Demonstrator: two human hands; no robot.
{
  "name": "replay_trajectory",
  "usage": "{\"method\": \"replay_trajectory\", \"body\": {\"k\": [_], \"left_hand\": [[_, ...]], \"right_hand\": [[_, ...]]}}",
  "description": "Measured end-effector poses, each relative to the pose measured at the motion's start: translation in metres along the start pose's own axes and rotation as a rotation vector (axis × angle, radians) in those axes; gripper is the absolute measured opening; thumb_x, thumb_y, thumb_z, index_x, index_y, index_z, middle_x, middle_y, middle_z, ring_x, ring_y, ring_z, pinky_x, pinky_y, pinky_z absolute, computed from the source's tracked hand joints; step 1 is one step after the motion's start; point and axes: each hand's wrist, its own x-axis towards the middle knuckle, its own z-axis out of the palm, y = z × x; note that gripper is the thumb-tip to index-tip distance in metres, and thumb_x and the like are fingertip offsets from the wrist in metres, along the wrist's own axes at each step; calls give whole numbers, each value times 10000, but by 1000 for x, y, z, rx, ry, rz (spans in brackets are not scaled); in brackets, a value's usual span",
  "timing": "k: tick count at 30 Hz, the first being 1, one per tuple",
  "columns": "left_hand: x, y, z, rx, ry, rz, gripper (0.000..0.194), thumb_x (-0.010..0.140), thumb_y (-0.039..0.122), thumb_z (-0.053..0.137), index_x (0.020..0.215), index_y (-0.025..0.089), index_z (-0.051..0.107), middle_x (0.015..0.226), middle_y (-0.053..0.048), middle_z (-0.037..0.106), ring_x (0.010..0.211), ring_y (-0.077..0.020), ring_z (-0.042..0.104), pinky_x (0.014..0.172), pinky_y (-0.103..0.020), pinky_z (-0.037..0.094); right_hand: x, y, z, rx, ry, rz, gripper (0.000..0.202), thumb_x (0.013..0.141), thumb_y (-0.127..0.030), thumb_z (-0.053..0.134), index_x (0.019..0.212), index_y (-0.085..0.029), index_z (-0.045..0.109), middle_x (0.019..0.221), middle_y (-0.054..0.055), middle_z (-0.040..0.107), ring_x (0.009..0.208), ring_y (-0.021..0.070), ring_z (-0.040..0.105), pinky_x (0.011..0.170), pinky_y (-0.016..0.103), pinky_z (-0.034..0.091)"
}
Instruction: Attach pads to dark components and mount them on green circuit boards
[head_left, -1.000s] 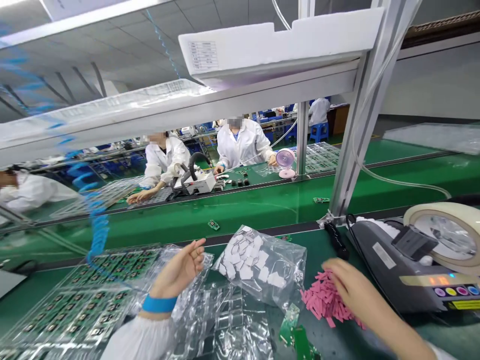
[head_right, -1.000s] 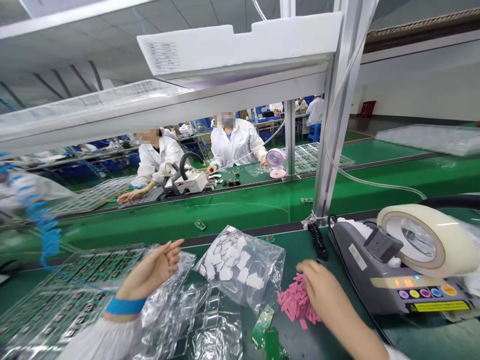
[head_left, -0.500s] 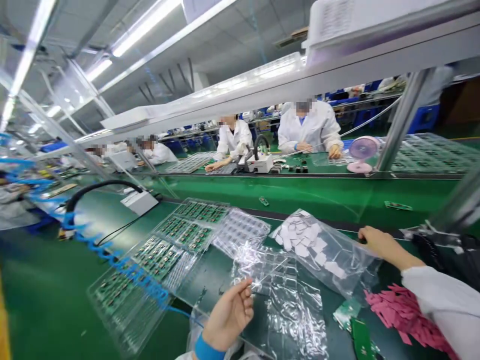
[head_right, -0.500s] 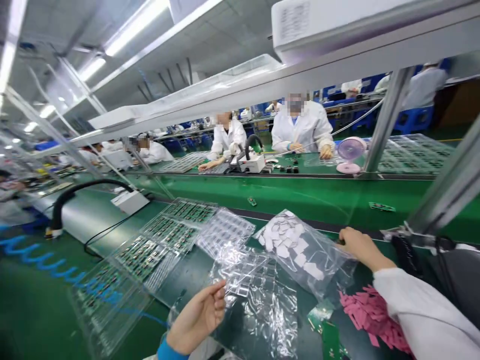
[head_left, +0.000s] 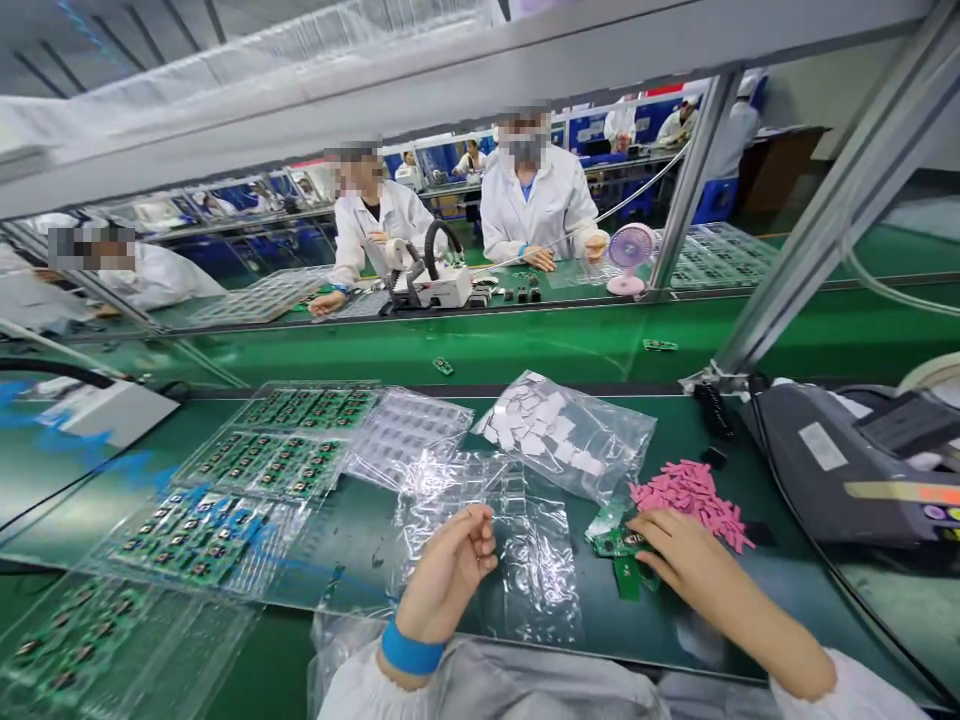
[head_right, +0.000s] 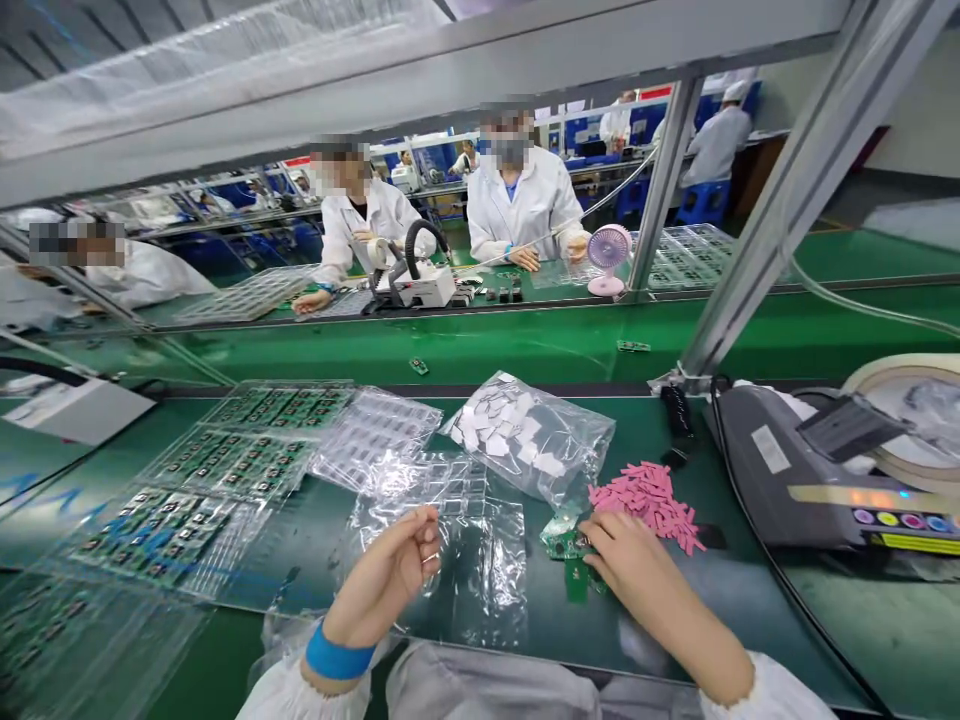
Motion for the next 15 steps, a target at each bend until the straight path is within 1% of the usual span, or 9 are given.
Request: {"method": "replay_trajectory", "body": {"k": [3,5,7,9,11,12,15], "left_hand": [[0,-6,4,181,30,110,203,704,347,649,790,172,592,653,9,519,599,-117,480,563,-251,408],[-1,-9,1,327,101,226,191,720,364,626,789,188,596,694,-10,551,676,-157,516,654,-291,436],[0,-8,-8,480,210,359,166,729,363,611,794,211,597,787,-30,587,816,-200,540,805,-321,422],[2,-4,-22,630,310,459,161,734,356,594,829,226,597,923,-53,610,979,-245,527,936,-343,362],[4,1,-38,773,359,500,203,741,359,568,892,226,597,1064,-83,611,1118,-281,484,1015,-372,302],[6,3,-47,842,361,500,244,742,360,558,940,221,594,1136,-100,601,1178,-290,456,1046,-385,273],[10,-1,-65,1031,330,438,466,692,357,590,1122,181,544,1343,-163,495,1315,-317,343,1104,-454,172]], "right_hand": [[17,-24,4,-11,-1,-19,199,849,-190,550,1041,-193,601,1054,96,624,945,246,589,785,415,506],[39,-44,2,-4,-34,-64,161,867,-196,542,1012,-217,606,1023,60,623,932,209,576,795,371,490],[66,-64,4,-11,-81,-93,91,851,-187,575,919,-221,625,934,29,631,893,189,572,788,341,474],[92,-78,13,-34,-126,-97,23,827,-191,610,839,-198,629,864,24,630,856,188,573,764,329,464],[114,-87,26,-63,-161,-88,43,828,-206,614,812,-168,624,855,29,626,856,191,572,760,340,458],[121,-90,32,-77,-174,-83,67,839,-213,603,811,-154,619,866,31,623,868,190,571,770,350,457],[130,-97,46,-96,-194,-72,106,872,-211,566,810,-135,606,892,25,614,902,177,569,813,376,455]]}}
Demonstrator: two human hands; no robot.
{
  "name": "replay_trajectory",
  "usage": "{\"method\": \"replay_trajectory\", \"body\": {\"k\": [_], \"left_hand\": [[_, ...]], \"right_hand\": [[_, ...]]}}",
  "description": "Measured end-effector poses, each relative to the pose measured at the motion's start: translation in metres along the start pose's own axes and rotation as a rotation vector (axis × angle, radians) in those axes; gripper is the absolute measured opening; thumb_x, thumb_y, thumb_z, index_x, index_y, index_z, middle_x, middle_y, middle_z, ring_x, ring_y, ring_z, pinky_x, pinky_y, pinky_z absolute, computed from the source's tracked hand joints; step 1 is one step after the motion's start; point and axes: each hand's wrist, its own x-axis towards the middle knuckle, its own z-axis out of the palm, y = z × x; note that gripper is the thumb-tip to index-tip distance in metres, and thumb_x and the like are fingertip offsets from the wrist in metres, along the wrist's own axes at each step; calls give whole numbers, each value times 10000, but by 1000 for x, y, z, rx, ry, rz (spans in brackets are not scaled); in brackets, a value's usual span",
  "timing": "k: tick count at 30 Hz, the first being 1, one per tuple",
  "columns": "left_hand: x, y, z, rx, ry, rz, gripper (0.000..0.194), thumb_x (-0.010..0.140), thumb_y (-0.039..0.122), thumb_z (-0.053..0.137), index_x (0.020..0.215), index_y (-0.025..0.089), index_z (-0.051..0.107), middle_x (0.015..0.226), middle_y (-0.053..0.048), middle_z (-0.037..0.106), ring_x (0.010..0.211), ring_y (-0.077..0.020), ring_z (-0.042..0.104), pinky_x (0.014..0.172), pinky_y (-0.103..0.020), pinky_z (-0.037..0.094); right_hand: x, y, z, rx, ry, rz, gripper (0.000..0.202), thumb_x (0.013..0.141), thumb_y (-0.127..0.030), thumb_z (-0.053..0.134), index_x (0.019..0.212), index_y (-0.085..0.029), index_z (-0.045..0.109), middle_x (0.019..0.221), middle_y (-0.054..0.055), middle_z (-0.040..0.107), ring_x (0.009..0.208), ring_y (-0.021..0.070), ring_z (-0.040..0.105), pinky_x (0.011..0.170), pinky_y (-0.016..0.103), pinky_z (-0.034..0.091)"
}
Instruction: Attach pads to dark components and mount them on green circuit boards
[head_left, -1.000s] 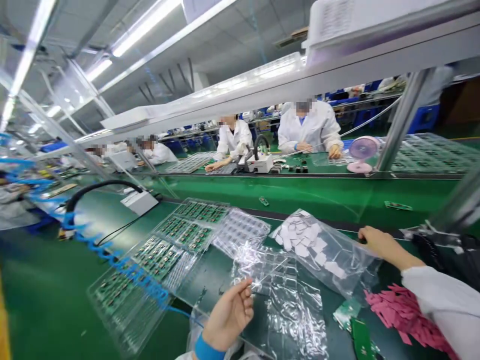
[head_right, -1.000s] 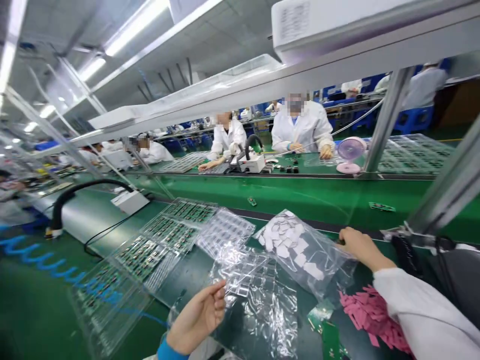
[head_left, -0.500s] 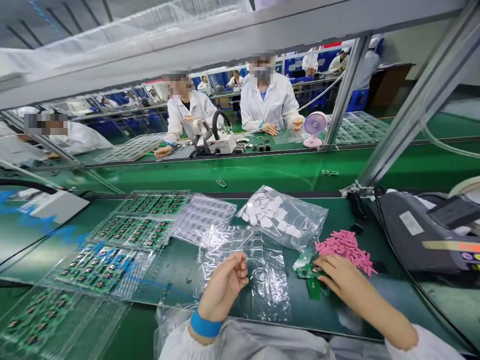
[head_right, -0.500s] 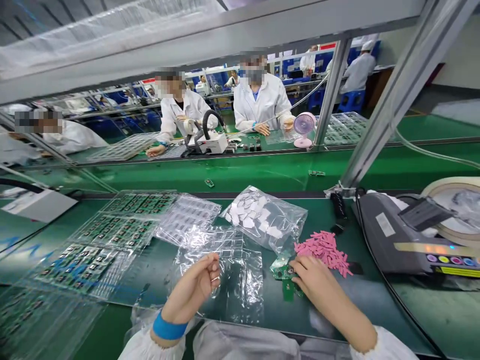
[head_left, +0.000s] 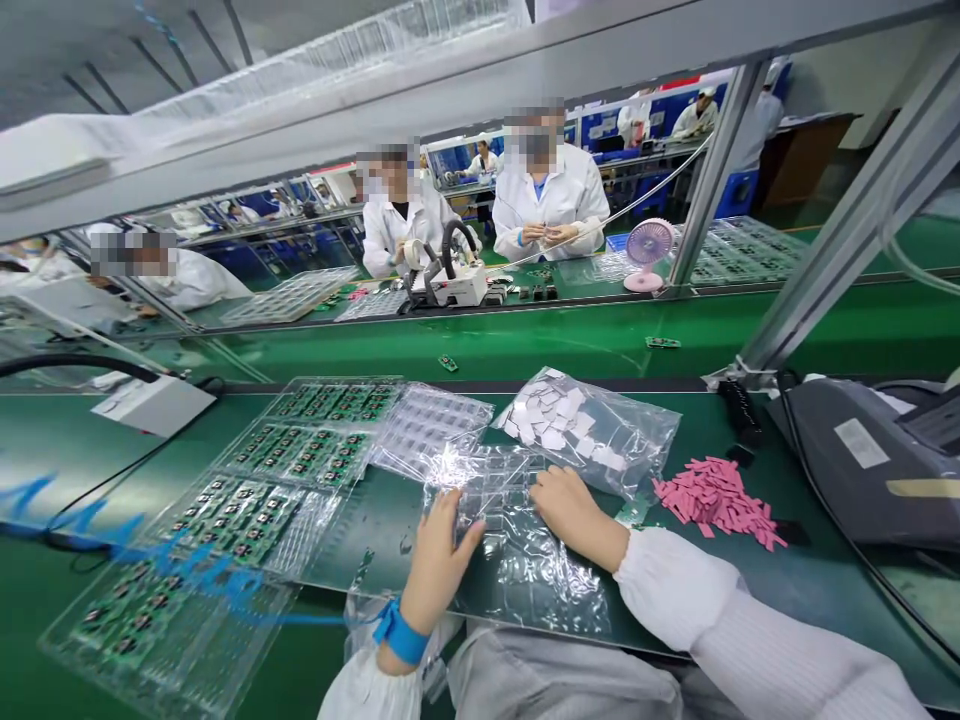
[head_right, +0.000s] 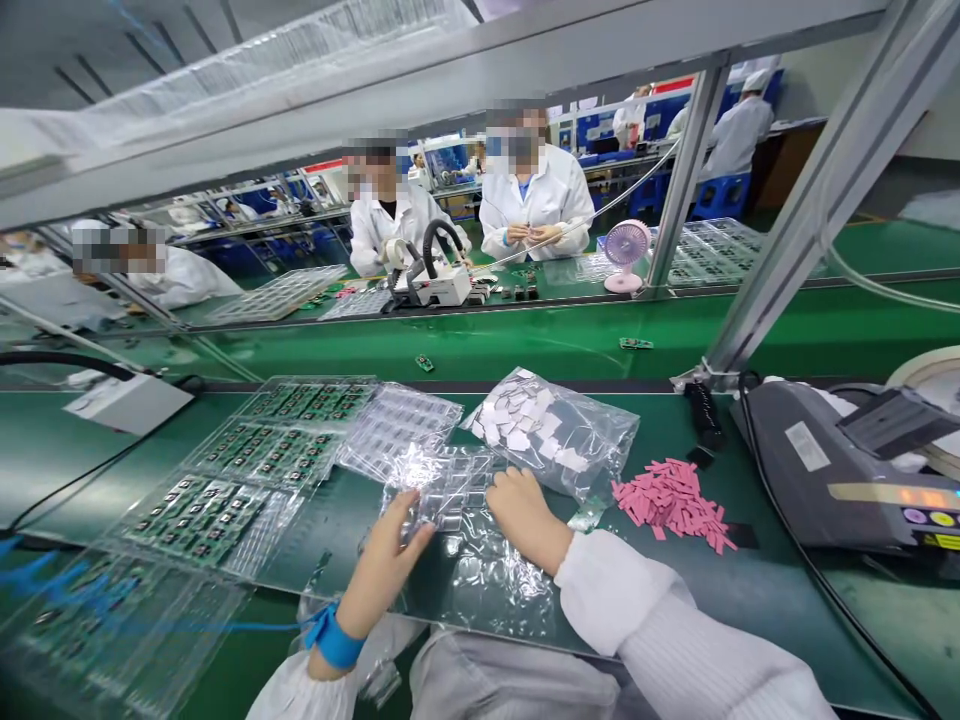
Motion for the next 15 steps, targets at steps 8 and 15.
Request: {"method": "replay_trajectory", "body": {"k": [8,15], "left_hand": [[-3,-14,17,333,-142,-44,857,535,390,730,1282,79,446,1457,-288,257,1365,-448,163,1032,-685,-9],[-6,13,23,438,-19,33,628,700,438,624,1223,105,525,1433,-278,330,1367,-439,160,1032,-654,-107]], "right_hand": [[-4,9,2,213,138,75,114,848,-119,551,741,-139,584,814,8,604,871,172,566,811,375,445],[-58,37,-36,530,414,184,180,872,-149,431,725,-183,530,740,15,579,712,146,548,646,266,450]]}}
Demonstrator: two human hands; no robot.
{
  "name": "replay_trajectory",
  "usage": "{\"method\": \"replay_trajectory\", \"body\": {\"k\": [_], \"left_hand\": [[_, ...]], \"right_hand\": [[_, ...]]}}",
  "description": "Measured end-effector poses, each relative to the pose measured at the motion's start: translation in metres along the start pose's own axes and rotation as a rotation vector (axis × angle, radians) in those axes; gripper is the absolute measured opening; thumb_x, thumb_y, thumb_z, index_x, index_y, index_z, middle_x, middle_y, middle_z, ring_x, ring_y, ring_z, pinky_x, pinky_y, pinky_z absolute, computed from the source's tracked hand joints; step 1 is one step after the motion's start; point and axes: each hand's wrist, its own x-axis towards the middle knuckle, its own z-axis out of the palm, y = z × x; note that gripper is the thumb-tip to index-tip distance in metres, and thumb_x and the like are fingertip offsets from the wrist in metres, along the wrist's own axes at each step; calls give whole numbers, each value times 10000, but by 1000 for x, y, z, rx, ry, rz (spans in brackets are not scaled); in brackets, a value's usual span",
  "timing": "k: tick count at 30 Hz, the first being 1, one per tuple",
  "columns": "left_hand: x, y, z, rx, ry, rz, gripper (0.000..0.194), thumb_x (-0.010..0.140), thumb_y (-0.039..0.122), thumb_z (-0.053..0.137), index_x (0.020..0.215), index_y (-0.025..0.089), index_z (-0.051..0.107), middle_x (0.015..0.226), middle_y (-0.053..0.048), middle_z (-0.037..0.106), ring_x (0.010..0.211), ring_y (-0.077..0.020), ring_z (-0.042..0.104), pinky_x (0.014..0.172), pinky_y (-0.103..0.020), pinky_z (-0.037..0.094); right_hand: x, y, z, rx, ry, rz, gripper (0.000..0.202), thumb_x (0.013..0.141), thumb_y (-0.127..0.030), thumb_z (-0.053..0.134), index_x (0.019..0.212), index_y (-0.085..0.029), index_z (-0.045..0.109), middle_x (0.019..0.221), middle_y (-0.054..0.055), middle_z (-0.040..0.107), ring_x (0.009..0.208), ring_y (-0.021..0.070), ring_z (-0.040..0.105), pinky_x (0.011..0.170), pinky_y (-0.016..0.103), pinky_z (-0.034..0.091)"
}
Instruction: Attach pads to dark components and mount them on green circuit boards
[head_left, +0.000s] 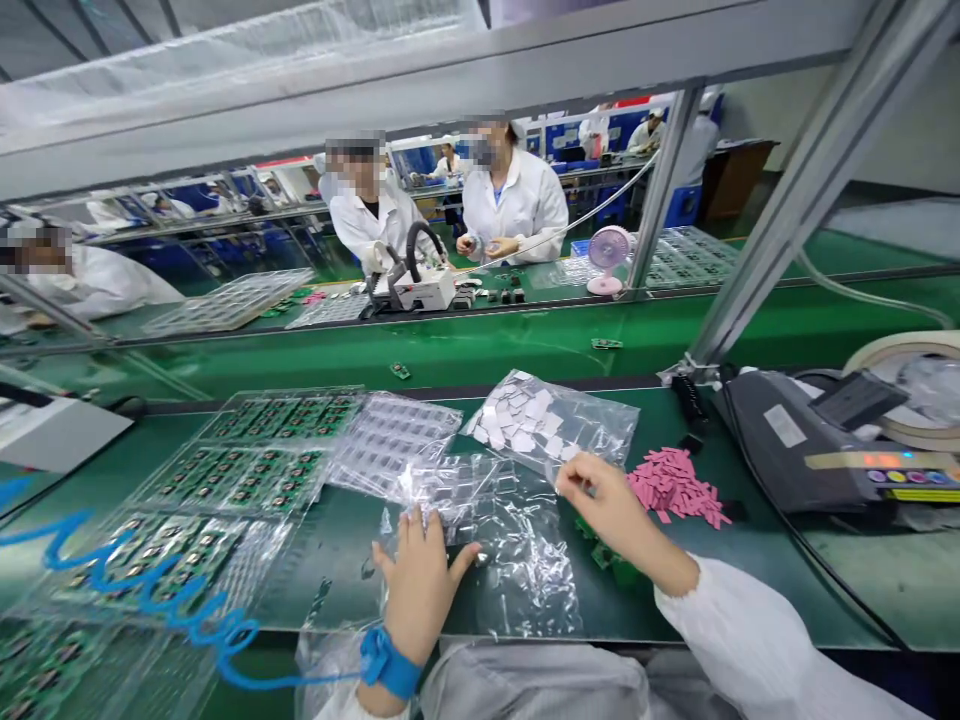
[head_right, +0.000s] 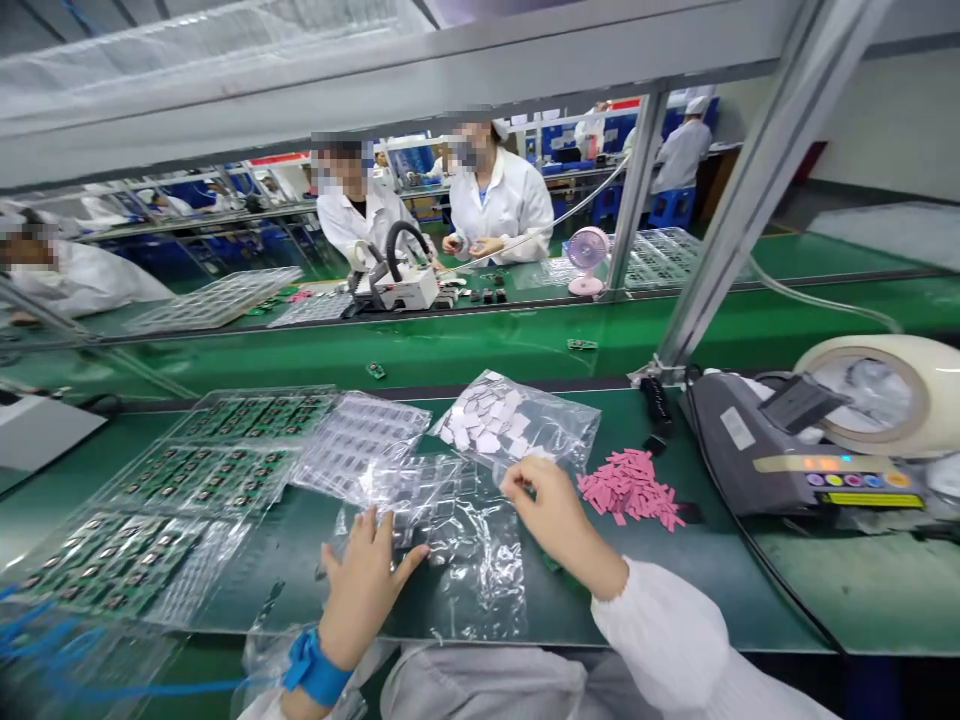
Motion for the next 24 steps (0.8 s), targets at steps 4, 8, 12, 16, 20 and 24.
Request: {"method": "replay_trajectory", "body": {"k": [4,8,12,16,20,24], "left_hand": [[-22,53,8,-528,-110,223,580,705,392,655,1255,276,512,1397,-97,465,1358,-320,270,1129,-501,26],[-39,111,26,-1006,-474,178,370,652,324,732,1007,238,678,1067,-105,683,1063,-290,567,976,-385,376],[-43,149,42,-1273,-656,-42,267,606,283,779,846,196,703,896,-85,711,945,-230,598,933,-322,396],[-46,174,56,-1371,-883,-211,232,768,359,623,898,170,657,907,-97,704,865,-223,644,867,-387,457],[-51,197,66,-1385,-1124,-394,204,838,280,524,874,117,642,862,-104,685,724,-191,662,737,-366,497],[-58,227,72,-1396,-1250,-489,199,836,270,549,867,89,628,818,-94,670,718,-174,662,732,-320,484]], "right_hand": [[-54,-14,-16,101,67,-45,183,888,-209,441,719,-197,512,736,9,562,719,140,545,645,254,447],[-94,-14,-21,157,157,-75,152,902,-194,400,799,-207,510,794,21,553,746,142,548,652,255,461],[-117,21,-55,18,135,19,202,917,-245,346,877,-246,544,867,28,597,826,163,590,724,272,504],[-128,92,-94,-179,292,250,273,875,-214,346,1054,-173,547,1116,159,562,969,273,586,794,439,498],[-125,145,-102,-274,324,370,324,802,-189,428,1090,-179,575,1239,162,514,1045,316,562,796,472,494],[-128,152,-98,-268,350,373,213,800,-229,465,944,-202,620,1176,122,571,1009,291,580,797,424,503]]}}
